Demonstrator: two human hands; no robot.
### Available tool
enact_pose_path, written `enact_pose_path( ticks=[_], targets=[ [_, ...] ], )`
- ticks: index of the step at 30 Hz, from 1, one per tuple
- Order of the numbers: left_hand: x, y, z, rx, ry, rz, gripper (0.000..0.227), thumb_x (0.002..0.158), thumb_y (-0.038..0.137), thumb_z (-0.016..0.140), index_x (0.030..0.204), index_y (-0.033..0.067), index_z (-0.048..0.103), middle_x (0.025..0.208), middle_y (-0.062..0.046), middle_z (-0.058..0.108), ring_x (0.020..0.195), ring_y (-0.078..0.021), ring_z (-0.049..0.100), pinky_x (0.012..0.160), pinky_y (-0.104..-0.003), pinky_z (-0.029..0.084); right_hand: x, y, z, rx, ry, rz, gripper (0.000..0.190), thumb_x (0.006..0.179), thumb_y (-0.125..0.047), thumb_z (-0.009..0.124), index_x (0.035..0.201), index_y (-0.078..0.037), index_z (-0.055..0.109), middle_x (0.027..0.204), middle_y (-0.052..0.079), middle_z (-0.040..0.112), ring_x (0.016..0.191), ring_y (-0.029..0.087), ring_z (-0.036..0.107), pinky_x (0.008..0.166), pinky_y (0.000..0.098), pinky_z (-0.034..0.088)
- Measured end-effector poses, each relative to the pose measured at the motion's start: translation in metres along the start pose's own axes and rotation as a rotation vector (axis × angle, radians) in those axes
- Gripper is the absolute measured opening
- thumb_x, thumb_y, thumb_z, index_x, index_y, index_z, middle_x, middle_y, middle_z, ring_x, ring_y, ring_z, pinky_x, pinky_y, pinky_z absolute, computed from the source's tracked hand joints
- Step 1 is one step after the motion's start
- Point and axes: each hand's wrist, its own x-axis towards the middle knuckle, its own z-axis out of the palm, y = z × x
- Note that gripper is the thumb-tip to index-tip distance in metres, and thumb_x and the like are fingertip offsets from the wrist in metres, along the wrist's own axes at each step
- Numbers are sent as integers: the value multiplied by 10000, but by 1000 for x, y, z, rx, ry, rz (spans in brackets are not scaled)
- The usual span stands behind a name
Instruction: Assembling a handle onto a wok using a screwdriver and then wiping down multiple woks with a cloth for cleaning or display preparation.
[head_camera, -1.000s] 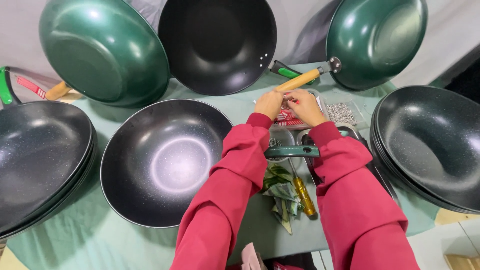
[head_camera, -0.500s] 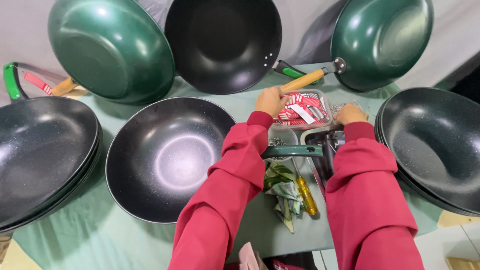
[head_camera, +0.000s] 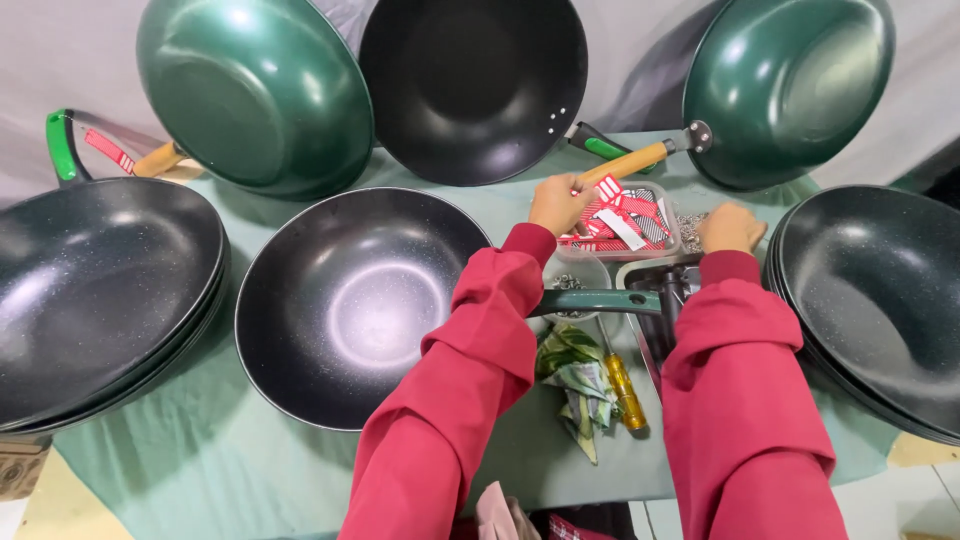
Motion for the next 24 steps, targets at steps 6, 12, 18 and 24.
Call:
enact_pose_path(
  ticks=[6,12,18,24],
  targets=[
    [-7,5,1,-106,-11,-13,180,869,293,643,967,143,659,522,-159,694,500,-193,746,506,-209,589,10,17,4,664,432,-23,100,951,-290,834,893,-216,800,826,55,660,889,325,688,810,487,555],
    [-37,22,-14,-284,-3,-4,283,893,257,662,1057,26,668,668,-234,733,526,-248,748,481,-232,592,-20,7,-75,1280,263,-149,63,966,-215,744,1008,-178,773,929,10,754,744,72,699,600,208,528],
    [-97,41,-37,-473,-3,69,325,898,233,699,1086,-32,683,827,-209,703,582,-268,755,483,-252,610,-135,-36,-176,1576,1,-302,94,1035,-187,687,1046,-94,680,1004,89,751,770,86,749,606,137,559],
    [-146,8,-47,-735,3,95,337,924,218,728,1095,-62,653,865,-171,643,559,-298,735,427,-273,593,-217,-75,-195,1802,-295,-433,99,1100,-196,568,1108,-99,551,982,136,749,791,184,776,624,216,619]
  ],
)
